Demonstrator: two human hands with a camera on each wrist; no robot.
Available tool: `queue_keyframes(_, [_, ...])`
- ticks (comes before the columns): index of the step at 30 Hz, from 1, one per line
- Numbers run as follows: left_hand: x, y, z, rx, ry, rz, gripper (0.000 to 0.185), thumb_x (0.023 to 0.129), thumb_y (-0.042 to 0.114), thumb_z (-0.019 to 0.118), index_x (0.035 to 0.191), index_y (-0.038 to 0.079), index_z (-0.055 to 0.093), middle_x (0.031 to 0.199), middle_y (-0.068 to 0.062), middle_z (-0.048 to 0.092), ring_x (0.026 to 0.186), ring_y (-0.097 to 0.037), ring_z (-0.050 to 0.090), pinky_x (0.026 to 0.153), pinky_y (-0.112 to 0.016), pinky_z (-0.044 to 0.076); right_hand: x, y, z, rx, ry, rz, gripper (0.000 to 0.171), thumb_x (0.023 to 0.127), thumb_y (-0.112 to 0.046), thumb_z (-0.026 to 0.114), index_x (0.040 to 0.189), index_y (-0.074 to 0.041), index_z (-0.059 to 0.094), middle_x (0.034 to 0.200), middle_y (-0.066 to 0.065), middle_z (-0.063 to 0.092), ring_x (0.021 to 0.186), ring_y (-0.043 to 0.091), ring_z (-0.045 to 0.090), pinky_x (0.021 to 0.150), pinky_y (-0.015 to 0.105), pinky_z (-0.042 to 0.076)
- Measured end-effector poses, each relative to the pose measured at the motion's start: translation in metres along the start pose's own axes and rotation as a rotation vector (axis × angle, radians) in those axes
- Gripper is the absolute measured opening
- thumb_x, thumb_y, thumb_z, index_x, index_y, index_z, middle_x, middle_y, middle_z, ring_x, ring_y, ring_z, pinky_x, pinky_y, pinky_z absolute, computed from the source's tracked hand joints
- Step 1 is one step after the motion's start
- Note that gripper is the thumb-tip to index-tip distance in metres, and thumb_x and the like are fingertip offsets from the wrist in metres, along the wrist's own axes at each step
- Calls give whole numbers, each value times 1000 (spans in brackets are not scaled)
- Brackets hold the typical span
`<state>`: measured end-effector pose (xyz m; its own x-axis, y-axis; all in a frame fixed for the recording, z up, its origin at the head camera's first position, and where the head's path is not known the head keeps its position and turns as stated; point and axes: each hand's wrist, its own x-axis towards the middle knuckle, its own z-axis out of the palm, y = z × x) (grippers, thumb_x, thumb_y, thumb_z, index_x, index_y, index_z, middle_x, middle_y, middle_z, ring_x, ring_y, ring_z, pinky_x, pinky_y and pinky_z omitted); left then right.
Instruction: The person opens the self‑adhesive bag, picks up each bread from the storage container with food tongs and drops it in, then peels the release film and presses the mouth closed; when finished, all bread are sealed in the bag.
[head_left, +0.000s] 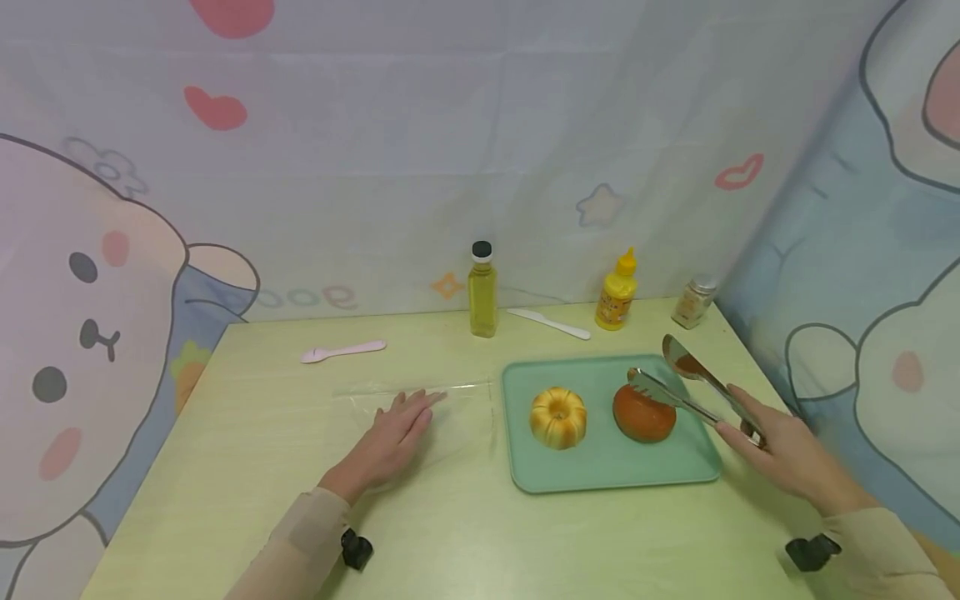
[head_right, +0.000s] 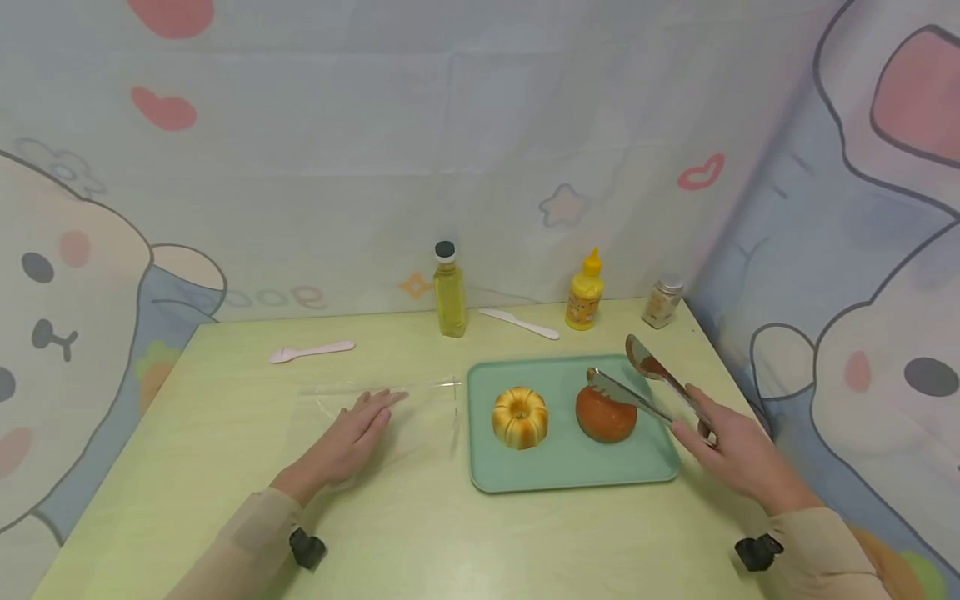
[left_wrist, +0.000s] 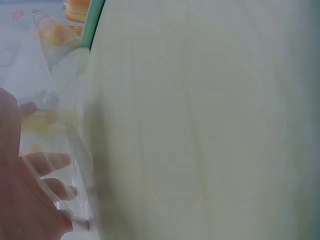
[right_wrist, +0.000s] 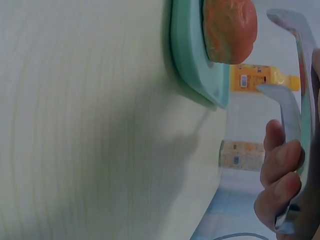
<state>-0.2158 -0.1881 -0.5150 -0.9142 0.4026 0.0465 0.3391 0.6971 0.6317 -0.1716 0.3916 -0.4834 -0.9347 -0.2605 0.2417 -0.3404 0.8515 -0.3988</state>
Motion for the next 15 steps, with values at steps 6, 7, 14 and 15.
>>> queue_keyframes(6, [0, -1, 0, 5, 18, 25, 49, 116, 41, 31, 160, 25, 47, 167, -19, 37, 155, -55, 17, 115, -83, 9, -7, 3, 4, 31, -12, -103, 61, 100, -21, 74, 152, 0, 50, 78, -12, 46, 50, -5, 30, 49, 20, 34])
queue_keyframes(7, [0, 0, 0, 4, 23, 30, 49, 116, 41, 32, 160, 25, 47, 167, -20, 37, 155, -55, 17, 115, -83, 9, -7, 3, 4, 33, -18, -112, 62, 99, -20, 75, 152, 0, 50, 78, -13, 46, 50, -5, 31, 49, 19, 34])
queue_keyframes(14, [0, 1, 0, 1, 60, 53, 46, 116, 37, 35, 157, 23, 51, 166, -24, 35, 155, -56, 16, 114, -84, 11, -9, 4, 5, 13, -80, -102, 67, 96, -27, 79, 150, 2, 51, 77, -13, 45, 53, -5, 31, 51, 21, 33])
queue_keyframes(15, [0, 1, 0, -2, 61, 51, 46, 116, 37, 35, 157, 23, 52, 166, -24, 35, 155, -56, 16, 114, -84, 11, -9, 4, 4, 9, -87, -96, 68, 95, -28, 79, 149, 2, 52, 76, -13, 45, 53, -5, 31, 51, 21, 33])
